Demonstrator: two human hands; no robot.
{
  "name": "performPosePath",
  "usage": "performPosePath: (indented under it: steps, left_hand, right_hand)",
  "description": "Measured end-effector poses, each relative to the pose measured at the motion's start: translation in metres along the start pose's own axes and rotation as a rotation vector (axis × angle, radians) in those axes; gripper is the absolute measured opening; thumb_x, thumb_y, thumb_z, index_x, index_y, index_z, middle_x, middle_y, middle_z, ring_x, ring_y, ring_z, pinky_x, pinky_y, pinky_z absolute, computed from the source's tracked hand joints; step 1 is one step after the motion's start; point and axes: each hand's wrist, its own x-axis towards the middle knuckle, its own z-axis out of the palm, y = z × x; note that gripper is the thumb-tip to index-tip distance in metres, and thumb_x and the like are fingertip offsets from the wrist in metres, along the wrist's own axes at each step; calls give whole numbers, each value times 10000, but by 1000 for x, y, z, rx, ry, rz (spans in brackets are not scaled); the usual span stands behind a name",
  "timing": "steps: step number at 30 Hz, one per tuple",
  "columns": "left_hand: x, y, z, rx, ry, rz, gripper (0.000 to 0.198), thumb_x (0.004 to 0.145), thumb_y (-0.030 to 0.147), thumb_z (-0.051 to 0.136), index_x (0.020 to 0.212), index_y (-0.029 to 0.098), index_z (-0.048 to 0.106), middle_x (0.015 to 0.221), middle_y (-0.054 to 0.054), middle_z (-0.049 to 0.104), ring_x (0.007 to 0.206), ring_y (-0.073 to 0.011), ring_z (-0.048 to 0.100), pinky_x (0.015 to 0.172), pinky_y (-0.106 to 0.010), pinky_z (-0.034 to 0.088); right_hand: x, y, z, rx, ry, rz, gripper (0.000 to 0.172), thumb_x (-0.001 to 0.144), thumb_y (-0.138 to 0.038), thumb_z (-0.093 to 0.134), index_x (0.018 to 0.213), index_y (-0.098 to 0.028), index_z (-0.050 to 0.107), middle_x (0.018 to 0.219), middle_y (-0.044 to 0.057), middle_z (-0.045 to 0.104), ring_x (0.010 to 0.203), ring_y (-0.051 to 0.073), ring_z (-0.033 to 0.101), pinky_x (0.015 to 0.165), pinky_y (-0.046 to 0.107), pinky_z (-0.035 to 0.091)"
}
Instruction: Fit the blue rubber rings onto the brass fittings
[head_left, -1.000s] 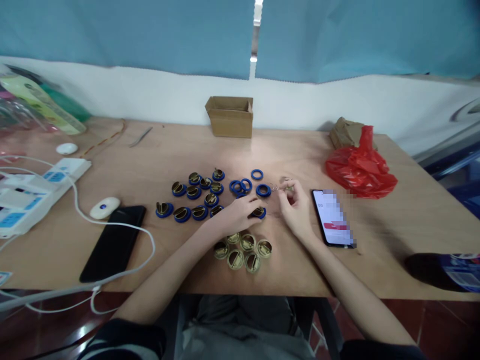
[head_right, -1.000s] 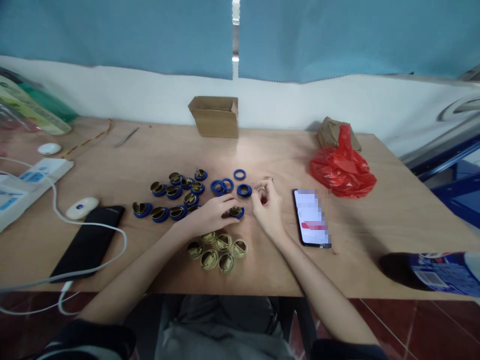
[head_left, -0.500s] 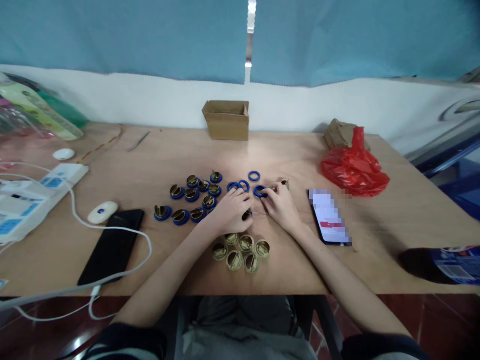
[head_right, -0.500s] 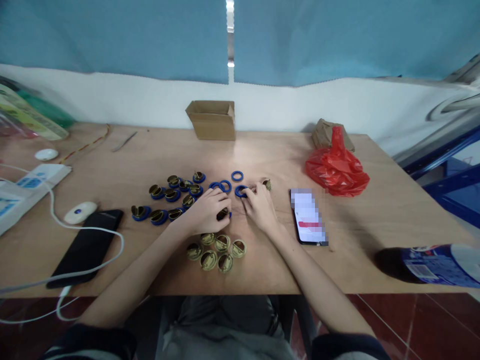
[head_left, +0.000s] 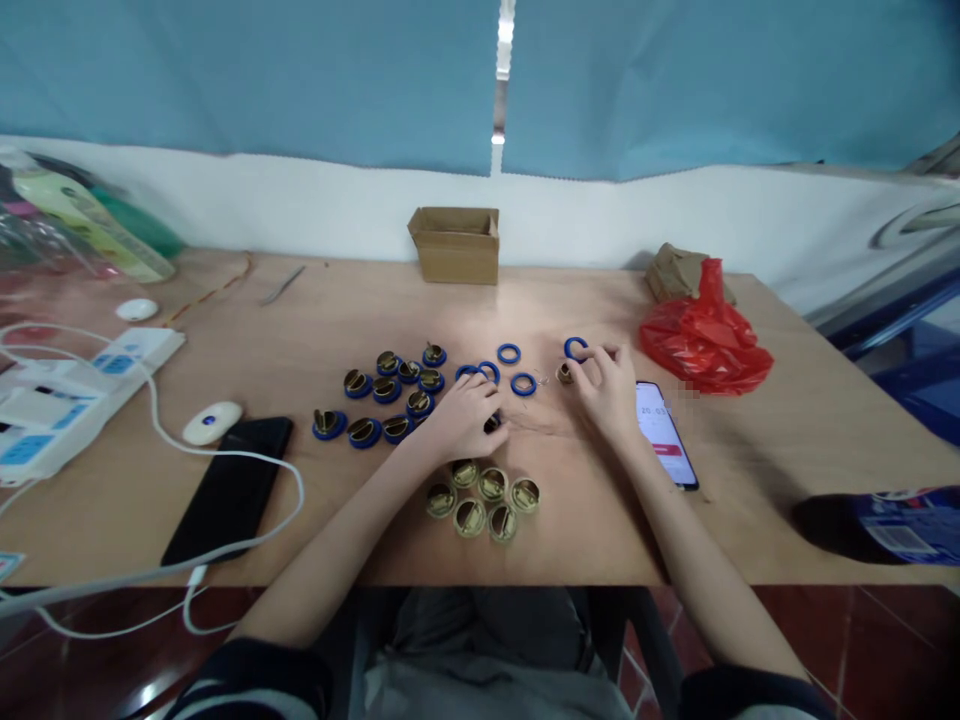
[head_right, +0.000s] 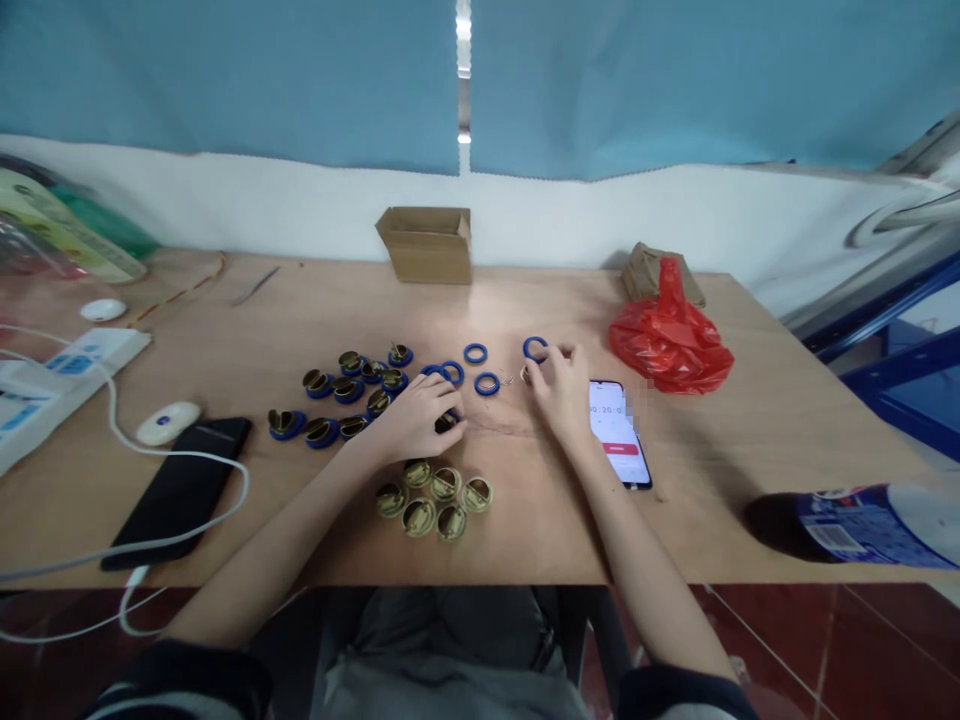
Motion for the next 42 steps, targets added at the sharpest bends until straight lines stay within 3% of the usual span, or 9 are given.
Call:
performPosePath:
  steps: [6, 16, 25, 31, 38, 42]
  left_hand:
    - [0, 2, 0, 70, -21, 7, 176, 875, 284, 599, 839, 130, 677, 909, -140, 684, 975, -311, 577, 896, -445, 455]
    - [0, 2, -1, 106, -33, 3, 191, 898, 285, 583, 841, 131, 681, 917, -127, 691, 969, -291, 587, 906, -426, 465]
    - [0, 2, 0, 123, -22, 15, 203, 903, 288, 584, 848, 120, 683, 937, -134, 699, 967, -292, 597, 908, -419, 468]
    - [1, 1, 2, 133, 0, 20, 188, 904, 274, 591, 848, 119, 682, 921, -134, 703, 963, -294, 604, 896, -417, 477]
    - [2, 2, 6, 112, 70, -45, 177, 945, 228, 560, 840, 139, 671, 906, -119, 724, 946, -276, 632, 876, -401, 492]
    - [3, 3, 7, 14, 164, -130, 189, 967, 236, 535, 900, 139, 683, 950, -124, 747, 958, -288, 654, 903, -440, 502]
  right_hand:
    - [-3, 7, 4, -62, -156, -21, 88, 874, -284, 619, 870, -196, 614, 960, 125, 605, 925, 299, 584, 858, 445, 495]
    - [-5, 10, 11, -11, -127, 39, 262, 876, -266, 579, 1120, -171, 578, 1042, 159, 708, 968, 328, 660, 859, 453, 523]
    - [-6, 20, 17, -28, -242, 15, 341, 882, -259, 574, 1191, -127, 634, 1175, 200, 723, 1086, 356, 674, 956, 510, 527]
    - [-4, 28, 22, -14, -258, 157, 497, 821, -287, 695, 1286, -126, 623, 1219, 203, 726, 1087, 370, 696, 944, 532, 544]
    - [-2, 27, 24, -49, -240, 56, 361, 827, -260, 670, 1175, -163, 675, 1137, 158, 749, 1062, 342, 683, 935, 504, 539]
    - [-6, 14, 22, -22, -184, 15, 342, 848, -257, 648, 1174, -157, 667, 1109, 145, 749, 1031, 331, 682, 918, 493, 546]
